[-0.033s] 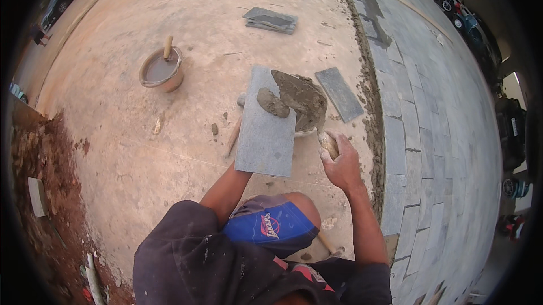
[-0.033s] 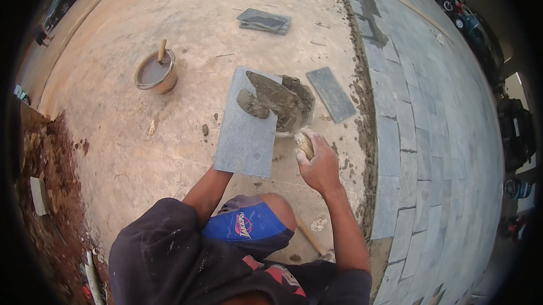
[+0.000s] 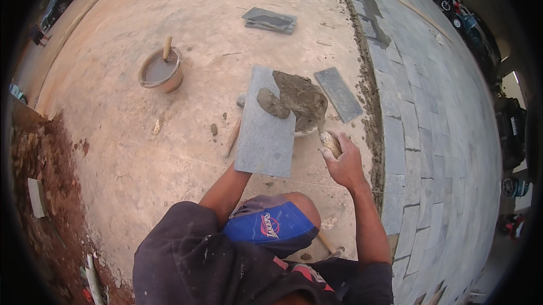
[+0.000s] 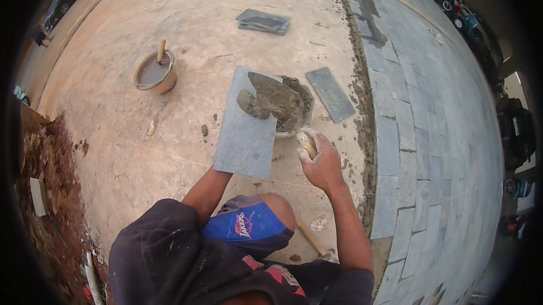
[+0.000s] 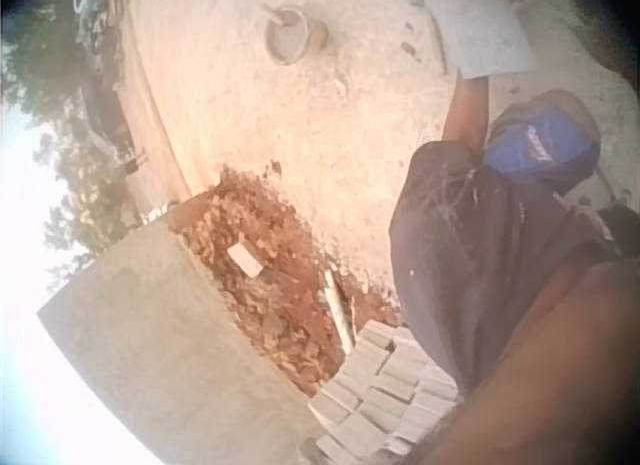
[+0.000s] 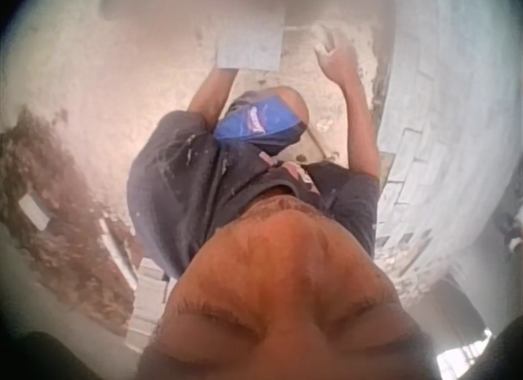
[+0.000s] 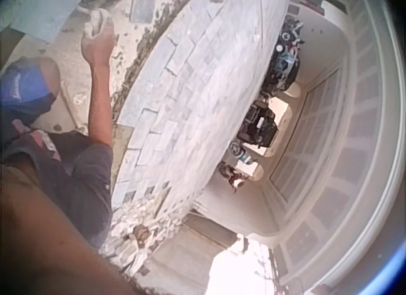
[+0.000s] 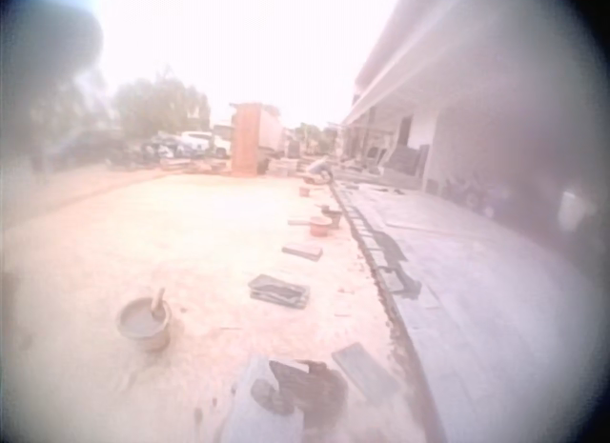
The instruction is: The person applies mortar to the back of tiles using a trowel and carefully places them onto a floor, tapping them into position with a rubber mallet.
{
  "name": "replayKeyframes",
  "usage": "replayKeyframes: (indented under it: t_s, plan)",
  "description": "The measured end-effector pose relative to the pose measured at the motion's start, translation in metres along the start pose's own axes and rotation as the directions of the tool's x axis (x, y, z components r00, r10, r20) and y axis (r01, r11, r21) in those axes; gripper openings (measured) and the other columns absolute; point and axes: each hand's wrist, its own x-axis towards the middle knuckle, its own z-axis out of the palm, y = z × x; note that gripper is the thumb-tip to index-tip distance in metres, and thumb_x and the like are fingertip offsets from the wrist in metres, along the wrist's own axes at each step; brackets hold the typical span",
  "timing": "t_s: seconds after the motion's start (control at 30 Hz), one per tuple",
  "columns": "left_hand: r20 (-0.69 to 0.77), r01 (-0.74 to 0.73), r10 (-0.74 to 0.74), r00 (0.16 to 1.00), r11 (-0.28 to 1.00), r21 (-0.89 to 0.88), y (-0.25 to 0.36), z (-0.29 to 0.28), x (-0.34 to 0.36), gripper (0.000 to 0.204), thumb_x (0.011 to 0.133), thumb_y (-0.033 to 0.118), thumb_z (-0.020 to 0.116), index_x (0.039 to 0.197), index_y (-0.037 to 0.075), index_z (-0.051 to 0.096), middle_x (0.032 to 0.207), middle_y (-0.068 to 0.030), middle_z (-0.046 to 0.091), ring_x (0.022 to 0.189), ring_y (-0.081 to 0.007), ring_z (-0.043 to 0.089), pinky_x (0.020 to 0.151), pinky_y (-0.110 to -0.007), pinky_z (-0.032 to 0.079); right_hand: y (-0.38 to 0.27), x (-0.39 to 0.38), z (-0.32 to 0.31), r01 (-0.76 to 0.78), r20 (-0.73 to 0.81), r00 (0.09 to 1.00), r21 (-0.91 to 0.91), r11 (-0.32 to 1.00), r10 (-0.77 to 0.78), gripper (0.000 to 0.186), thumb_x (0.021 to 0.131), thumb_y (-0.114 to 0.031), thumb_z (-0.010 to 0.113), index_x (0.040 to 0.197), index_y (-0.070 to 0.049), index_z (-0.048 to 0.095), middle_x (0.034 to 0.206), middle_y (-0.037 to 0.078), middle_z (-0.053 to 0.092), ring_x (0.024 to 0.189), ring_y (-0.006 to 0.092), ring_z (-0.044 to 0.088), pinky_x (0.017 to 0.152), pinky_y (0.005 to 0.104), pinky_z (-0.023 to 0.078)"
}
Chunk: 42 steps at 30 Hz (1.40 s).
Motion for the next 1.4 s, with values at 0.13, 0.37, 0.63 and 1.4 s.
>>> replayKeyframes:
  t_s: [0.13, 0.37, 0.63, 1.4]
  plan:
    - [-0.008, 0.010, -0.010, 1.000, 1.000, -0.006, 0.002, 0.004, -0.006, 0.059, 0.104, 0.030, 0.045, 0.154, 0.008, 0.025, 0.153, -0.0138, 0.035, 0.141, -0.0277, 0.037, 0.115, -0.045, 0.036, 0.013, 0.011, -0.031, -0.146, 0.230, 0.966, 0.098, 0.984, 0.120, 0.040, 0.087, -0.020, 0.065, 0.123, -0.002, 0.058, 0.103, 0.024, 0.068, 0.097, 0.0432, 0.064, 0.086, 0.0465, 0.050]
    - [-0.009, 0.024, -0.024, 1.000, 1.000, -0.002, 0.002, 0.006, -0.010, 0.058, 0.104, 0.028, 0.045, 0.154, 0.007, 0.024, 0.154, -0.0129, 0.035, 0.141, -0.0264, 0.037, 0.116, -0.043, 0.035, 0.033, 0.032, -0.021, 0.054, 0.299, 0.953, -0.324, 0.944, 0.048, 0.045, 0.089, -0.028, 0.063, 0.125, -0.002, 0.059, 0.108, 0.027, 0.066, 0.100, 0.0455, 0.062, 0.089, 0.0479, 0.050]
    - [-0.009, 0.031, -0.031, 0.999, 0.999, 0.008, 0.003, 0.006, -0.009, 0.058, 0.104, 0.025, 0.044, 0.155, 0.007, 0.024, 0.154, -0.0118, 0.035, 0.141, -0.0249, 0.036, 0.117, -0.041, 0.033, 0.059, 0.044, -0.023, 0.149, 0.220, 0.972, -0.291, 0.945, -0.085, 0.039, 0.095, -0.029, 0.059, 0.118, 0.002, 0.062, 0.101, 0.021, 0.069, 0.090, 0.0371, 0.067, 0.078, 0.0445, 0.053]
    - [-0.005, -0.044, 0.044, 0.999, 0.977, -0.210, -0.024, -0.007, 0.081, 0.058, 0.104, 0.014, 0.042, 0.156, 0.007, 0.018, 0.156, -0.0083, 0.032, 0.143, -0.0209, 0.034, 0.119, -0.035, 0.030, -0.008, -0.024, -0.007, -0.588, 0.737, 0.636, 0.273, 0.762, 0.227, 0.034, 0.100, -0.024, 0.053, 0.121, 0.003, 0.058, 0.096, 0.006, 0.062, 0.081, 0.0129, 0.056, 0.076, 0.0300, 0.049]
